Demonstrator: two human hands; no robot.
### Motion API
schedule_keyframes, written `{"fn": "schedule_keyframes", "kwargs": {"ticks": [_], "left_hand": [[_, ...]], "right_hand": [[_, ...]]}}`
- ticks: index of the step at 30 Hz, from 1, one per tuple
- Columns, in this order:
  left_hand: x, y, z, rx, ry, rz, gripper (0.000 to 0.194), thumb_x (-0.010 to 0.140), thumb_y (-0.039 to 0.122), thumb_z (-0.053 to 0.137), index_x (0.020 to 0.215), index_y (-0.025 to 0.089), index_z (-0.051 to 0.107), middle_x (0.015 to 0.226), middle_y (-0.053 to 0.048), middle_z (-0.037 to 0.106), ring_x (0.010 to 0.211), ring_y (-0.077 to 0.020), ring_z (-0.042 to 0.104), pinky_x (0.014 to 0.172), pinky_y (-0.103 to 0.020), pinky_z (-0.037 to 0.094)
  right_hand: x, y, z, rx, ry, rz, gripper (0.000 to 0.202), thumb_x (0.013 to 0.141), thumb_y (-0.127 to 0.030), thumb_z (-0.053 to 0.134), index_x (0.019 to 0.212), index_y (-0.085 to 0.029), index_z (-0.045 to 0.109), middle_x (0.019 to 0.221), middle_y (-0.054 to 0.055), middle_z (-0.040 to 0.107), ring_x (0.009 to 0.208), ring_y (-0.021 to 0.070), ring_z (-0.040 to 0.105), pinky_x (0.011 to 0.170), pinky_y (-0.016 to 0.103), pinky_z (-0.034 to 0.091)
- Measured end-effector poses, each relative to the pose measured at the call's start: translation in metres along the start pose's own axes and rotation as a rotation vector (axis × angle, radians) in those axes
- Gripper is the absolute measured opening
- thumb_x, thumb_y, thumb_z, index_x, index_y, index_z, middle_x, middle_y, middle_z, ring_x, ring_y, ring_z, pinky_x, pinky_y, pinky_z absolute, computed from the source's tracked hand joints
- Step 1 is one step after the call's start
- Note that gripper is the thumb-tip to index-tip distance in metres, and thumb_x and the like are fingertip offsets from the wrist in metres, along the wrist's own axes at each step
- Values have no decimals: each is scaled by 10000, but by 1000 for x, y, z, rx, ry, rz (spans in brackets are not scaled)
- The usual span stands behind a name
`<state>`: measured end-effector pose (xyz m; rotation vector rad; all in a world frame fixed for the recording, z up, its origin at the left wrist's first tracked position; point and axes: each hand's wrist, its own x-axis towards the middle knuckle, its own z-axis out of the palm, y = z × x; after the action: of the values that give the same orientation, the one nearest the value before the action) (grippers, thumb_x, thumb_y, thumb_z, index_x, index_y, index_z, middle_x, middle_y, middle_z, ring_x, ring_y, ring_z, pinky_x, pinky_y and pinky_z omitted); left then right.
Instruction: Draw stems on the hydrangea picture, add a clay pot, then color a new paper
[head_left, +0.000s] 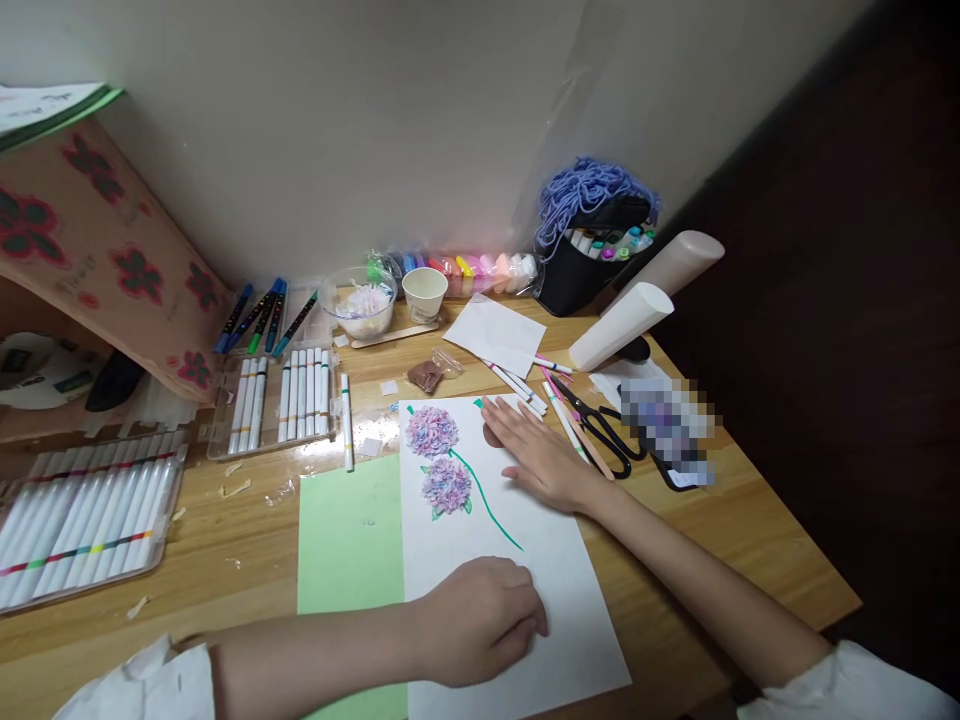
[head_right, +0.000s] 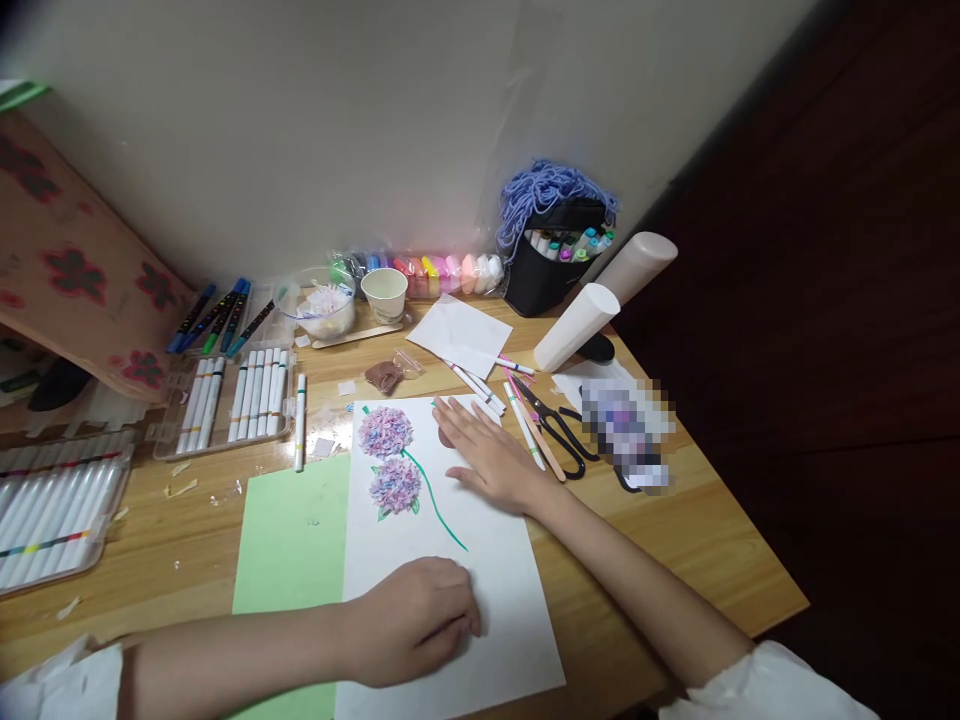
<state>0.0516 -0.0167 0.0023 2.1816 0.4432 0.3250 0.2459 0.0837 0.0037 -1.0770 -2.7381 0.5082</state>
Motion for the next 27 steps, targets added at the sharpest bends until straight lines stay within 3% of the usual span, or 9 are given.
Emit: {"fn": "schedule_keyframes", "kwargs": {"ticks": [6, 13, 19, 27], "left_hand": [[0, 2, -1, -35, -4, -11, 197, 820, 78, 452, 939, 202, 548, 869, -7, 628, 808, -141, 583, 794, -235, 445], [1, 2, -3, -69, -6, -27, 209, 822, 74, 440, 946, 206, 544, 873, -10, 630, 819, -147, 590, 790, -244, 451], [1, 2, -2, -76, 2, -22, 228, 815, 61, 435, 955, 201, 546, 886, -8, 635, 825, -148, 587, 790, -243, 449], [-1, 3, -1, -37, 1, 2, 221, 822, 59, 423, 957, 195, 533, 889, -17, 618, 827, -146, 575, 785, -243, 453]], "right_hand": [[-20, -13, 17, 10, -51, 13, 711, 939, -504, 309, 1483, -133, 41, 1541, 126, 112, 1423, 241, 85, 1137, 474, 197], [-18, -15, 16, 21, -40, 15, 744, 915, -555, 321, 1485, -149, 66, 1539, 115, 145, 1421, 250, 92, 1134, 483, 195], [-24, -13, 19, 38, 107, 99, 773, 910, -606, 192, 1483, -131, -14, 1544, 123, 114, 1423, 251, 83, 1134, 492, 176], [-22, -15, 16, 10, 38, 118, 679, 938, -524, 269, 1486, -177, 69, 1526, 94, 216, 1420, 241, 113, 1135, 502, 164]]}}
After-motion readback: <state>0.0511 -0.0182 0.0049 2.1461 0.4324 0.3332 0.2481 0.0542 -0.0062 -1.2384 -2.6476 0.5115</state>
